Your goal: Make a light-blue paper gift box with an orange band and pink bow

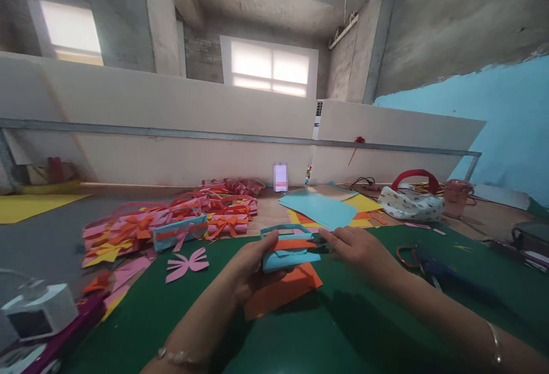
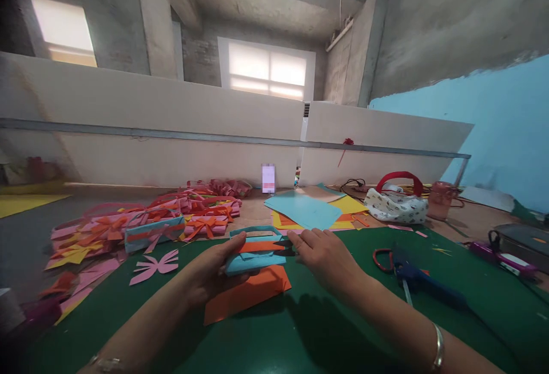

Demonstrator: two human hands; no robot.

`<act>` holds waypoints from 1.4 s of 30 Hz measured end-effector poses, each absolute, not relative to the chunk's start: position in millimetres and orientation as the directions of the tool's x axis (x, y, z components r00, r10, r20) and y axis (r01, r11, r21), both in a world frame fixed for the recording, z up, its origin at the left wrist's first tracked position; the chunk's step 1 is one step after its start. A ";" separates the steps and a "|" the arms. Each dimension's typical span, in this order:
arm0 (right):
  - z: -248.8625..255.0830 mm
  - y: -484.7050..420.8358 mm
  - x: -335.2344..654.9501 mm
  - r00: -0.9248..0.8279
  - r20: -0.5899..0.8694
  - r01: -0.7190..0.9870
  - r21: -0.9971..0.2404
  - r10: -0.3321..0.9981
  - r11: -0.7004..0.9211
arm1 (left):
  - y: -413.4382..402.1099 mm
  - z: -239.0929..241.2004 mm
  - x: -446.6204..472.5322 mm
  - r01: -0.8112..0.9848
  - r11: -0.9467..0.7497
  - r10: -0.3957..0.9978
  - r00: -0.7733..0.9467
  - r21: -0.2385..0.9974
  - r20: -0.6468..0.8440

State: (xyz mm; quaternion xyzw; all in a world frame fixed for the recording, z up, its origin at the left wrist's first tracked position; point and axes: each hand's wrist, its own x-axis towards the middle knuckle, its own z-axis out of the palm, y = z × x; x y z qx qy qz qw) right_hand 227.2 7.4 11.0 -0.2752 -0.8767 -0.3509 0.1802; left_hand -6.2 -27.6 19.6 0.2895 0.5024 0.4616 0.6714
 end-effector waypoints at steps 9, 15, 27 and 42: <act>10.2 3.2 227.5 -0.781 0.512 0.611 0.510 0.356 0.606 | -25.1 15.1 -5.5 -0.287 0.361 0.932 0.067 0.887 -0.357; 9.6 -0.3 225.0 -0.779 0.542 0.607 0.525 0.316 0.596 | -28.2 18.8 -3.5 -0.303 0.394 0.919 0.099 0.868 -0.382; 10.7 -4.1 223.8 -0.822 0.524 0.532 0.564 0.224 0.632 | -22.6 7.5 -7.6 -0.322 0.486 0.873 0.214 0.812 -0.437; 10.5 -3.0 222.2 -0.826 0.552 0.481 0.584 0.116 0.654 | -23.4 8.2 -4.9 -0.379 0.545 0.838 0.279 0.748 -0.469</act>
